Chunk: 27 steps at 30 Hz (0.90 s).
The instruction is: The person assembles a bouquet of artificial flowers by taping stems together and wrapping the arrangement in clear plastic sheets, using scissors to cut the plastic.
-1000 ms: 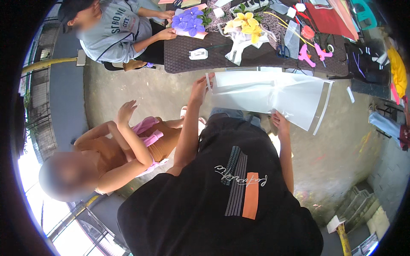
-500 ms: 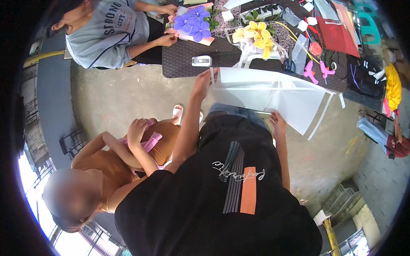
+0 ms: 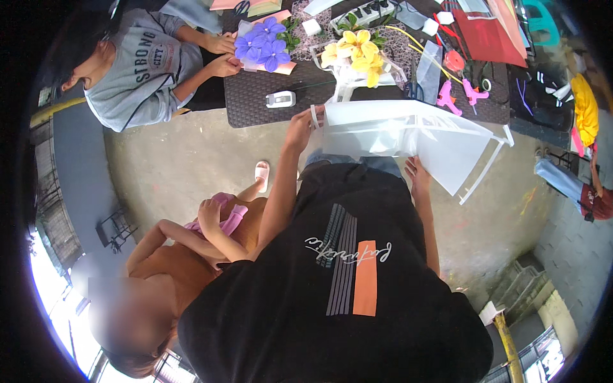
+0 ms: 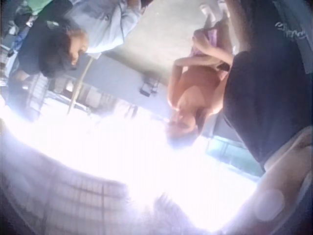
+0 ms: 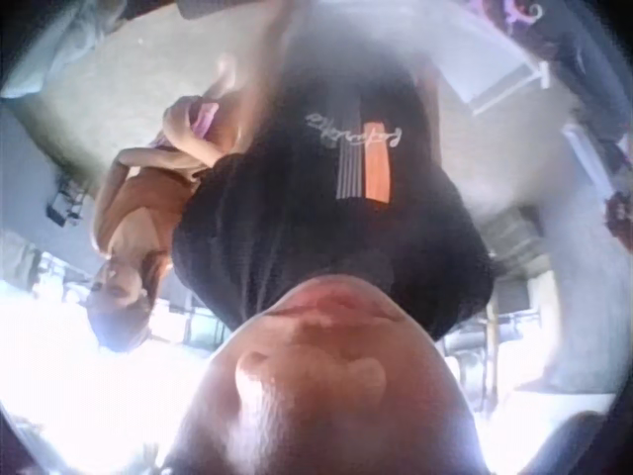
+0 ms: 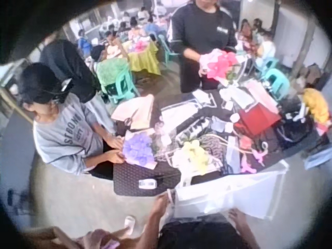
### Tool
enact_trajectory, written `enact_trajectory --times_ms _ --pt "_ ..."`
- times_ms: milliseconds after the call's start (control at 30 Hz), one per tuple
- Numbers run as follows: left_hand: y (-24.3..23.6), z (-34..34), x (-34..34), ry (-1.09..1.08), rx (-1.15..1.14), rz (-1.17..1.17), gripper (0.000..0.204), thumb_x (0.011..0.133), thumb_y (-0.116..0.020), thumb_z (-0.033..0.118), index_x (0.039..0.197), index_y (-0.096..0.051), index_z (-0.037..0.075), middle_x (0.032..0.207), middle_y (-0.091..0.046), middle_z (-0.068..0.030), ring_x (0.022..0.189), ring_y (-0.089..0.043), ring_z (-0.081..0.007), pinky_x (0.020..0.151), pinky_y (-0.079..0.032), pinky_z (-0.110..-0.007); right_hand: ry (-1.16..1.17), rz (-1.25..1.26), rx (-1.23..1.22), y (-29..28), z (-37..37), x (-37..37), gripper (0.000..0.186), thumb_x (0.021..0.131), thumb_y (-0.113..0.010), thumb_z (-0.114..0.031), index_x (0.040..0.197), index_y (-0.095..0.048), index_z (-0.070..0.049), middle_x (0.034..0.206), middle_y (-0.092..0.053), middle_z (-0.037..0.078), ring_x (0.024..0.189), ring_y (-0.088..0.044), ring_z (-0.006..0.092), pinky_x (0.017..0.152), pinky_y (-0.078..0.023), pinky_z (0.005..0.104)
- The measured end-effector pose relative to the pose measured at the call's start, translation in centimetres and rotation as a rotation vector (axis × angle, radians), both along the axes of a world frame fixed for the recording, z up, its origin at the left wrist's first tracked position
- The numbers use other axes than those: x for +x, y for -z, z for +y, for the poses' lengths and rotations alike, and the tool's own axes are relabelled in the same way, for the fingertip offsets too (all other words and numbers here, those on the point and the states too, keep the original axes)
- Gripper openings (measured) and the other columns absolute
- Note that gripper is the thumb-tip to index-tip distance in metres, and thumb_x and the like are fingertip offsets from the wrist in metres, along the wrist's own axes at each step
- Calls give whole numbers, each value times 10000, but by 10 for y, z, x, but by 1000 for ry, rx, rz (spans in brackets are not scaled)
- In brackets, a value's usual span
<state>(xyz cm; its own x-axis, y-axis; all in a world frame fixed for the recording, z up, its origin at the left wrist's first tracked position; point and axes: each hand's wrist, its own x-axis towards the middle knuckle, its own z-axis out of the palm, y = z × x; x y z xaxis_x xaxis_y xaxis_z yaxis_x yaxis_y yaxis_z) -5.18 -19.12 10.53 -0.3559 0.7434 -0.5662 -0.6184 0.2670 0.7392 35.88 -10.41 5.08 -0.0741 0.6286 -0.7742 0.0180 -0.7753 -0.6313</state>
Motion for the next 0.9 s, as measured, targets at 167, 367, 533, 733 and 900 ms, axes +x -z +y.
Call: enact_trajectory --times_ms 167,367,533,733,900 --pt "-15 26 30 44 -36 -12 421 1015 -510 242 1257 -649 -74 1162 -670 -148 1030 -625 -228 934 -485 -366 52 57 13 8 27 25 443 1008 -634 -294 1331 -549 -3 1265 -659 144 1171 -632 262 973 -525 416" --pt "-25 41 53 -47 -99 74 404 996 -540 221 1234 -669 -79 1164 -684 -175 1056 -653 -261 927 -496 -370 -36 143 14 18 62 48 425 986 -668 -291 1297 -593 -11 1249 -672 145 1177 -644 267 966 -531 408" --pt "-35 48 54 -46 -50 168 424 991 -483 214 1230 -673 -79 1177 -682 -177 1067 -651 -277 944 -492 -385 -71 236 -1 23 79 49 412 975 -682 -265 1283 -599 -5 1244 -669 145 1190 -638 280 996 -526 421" --pt "-23 48 38 -75 -46 130 443 965 -484 220 1228 -672 -84 1154 -689 -176 1058 -653 -274 949 -483 -382 -91 267 -44 22 93 38 406 965 -699 -248 1273 -602 -1 1237 -669 143 1207 -632 274 1026 -515 432" --pt "-7 57 21 -93 -8 61 439 961 -484 223 1216 -683 -73 1116 -701 -167 1011 -660 -251 918 -493 -372 -111 226 -27 9 100 23 442 965 -703 -270 1291 -583 4 1250 -667 145 1215 -627 271 1029 -515 429"
